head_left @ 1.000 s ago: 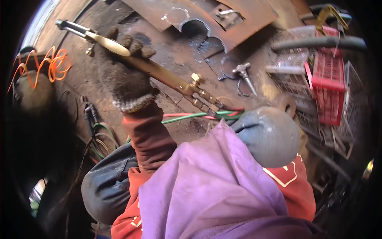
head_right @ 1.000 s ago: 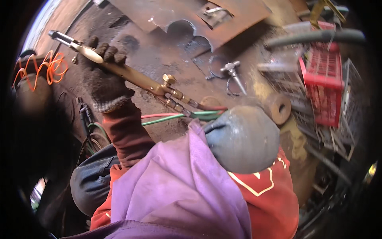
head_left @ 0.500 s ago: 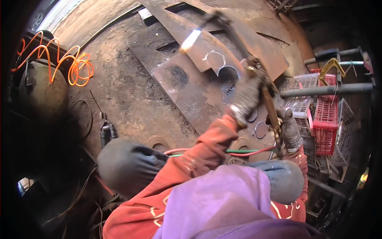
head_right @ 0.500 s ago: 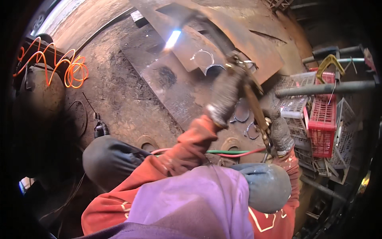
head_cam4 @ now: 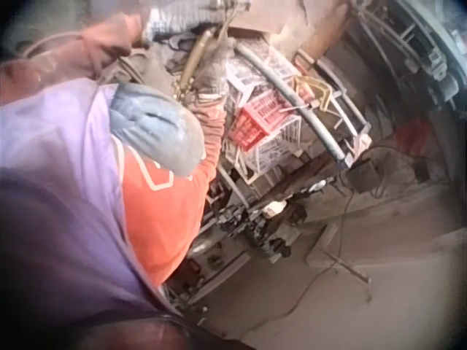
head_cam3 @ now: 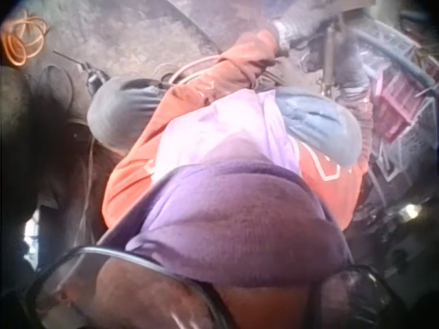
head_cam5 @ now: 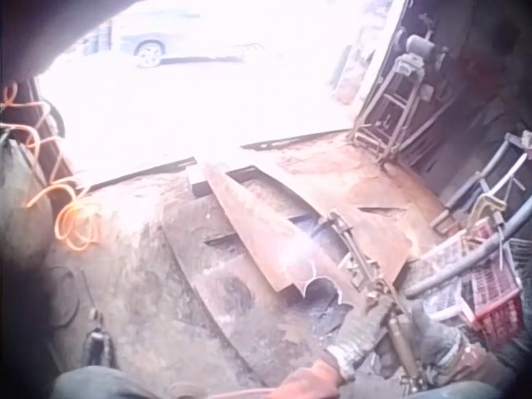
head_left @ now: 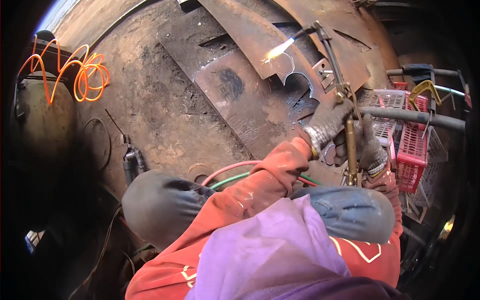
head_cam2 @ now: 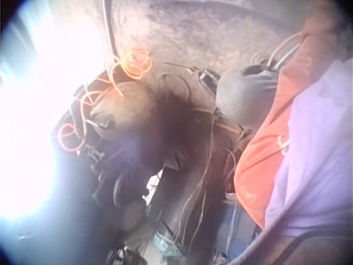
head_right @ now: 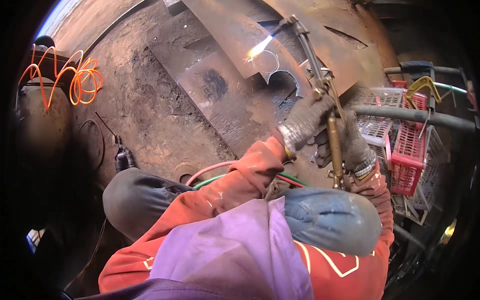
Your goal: The person uses a cutting torch to cut circular shapes out of a large metal sheet while another person helps steady the materials.
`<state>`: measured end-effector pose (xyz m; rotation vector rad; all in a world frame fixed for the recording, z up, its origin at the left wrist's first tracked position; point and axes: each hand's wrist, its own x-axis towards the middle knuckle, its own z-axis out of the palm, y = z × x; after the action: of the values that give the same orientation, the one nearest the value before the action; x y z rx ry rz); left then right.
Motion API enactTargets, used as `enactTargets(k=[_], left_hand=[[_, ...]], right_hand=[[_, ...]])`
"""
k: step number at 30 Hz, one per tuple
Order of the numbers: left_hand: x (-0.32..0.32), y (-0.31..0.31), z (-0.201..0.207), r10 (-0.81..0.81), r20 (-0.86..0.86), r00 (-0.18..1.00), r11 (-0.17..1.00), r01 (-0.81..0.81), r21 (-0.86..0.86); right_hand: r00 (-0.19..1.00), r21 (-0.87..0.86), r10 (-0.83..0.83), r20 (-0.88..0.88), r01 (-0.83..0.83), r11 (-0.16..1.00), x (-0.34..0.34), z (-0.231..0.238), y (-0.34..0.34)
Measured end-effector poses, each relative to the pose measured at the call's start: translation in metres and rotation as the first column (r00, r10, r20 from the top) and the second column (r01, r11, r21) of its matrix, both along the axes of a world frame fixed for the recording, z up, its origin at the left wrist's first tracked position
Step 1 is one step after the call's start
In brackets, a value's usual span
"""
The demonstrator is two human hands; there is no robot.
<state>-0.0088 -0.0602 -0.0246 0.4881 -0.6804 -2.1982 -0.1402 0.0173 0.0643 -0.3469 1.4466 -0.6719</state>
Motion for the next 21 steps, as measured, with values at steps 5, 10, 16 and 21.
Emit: enactTargets(k=[5, 10, 16, 21], left_hand=[[-0.003, 0.028, 0.006, -0.202, 0.246, 0.948, 0.979, 0.195, 0.052], [-0.015, 0.058, -0.037, -0.174, 0.302, 0.937, 0.984, 0.177, 0.015], [0.004, 0.057, -0.057, -0.137, 0.126, 0.982, 0.973, 0.11, 0.202], [0.005, 0.059, -0.053, -0.068, 0.296, 0.953, 0.981, 0.01, 0.195]], right_hand=[[0.994, 0.012, -0.112, 0.02, 0.112, 0.994, -0.02, -0.043, 0.019], [0.943, 0.006, -0.177, 0.283, 0.183, 0.983, -0.031, -0.073, 0.05], [0.85, -0.059, -0.14, 0.508, 0.196, 0.979, -0.02, -0.094, 0.047], [0.97, -0.05, 0.048, 0.238, -0.037, 0.998, -0.03, -0.109, 0.036]])
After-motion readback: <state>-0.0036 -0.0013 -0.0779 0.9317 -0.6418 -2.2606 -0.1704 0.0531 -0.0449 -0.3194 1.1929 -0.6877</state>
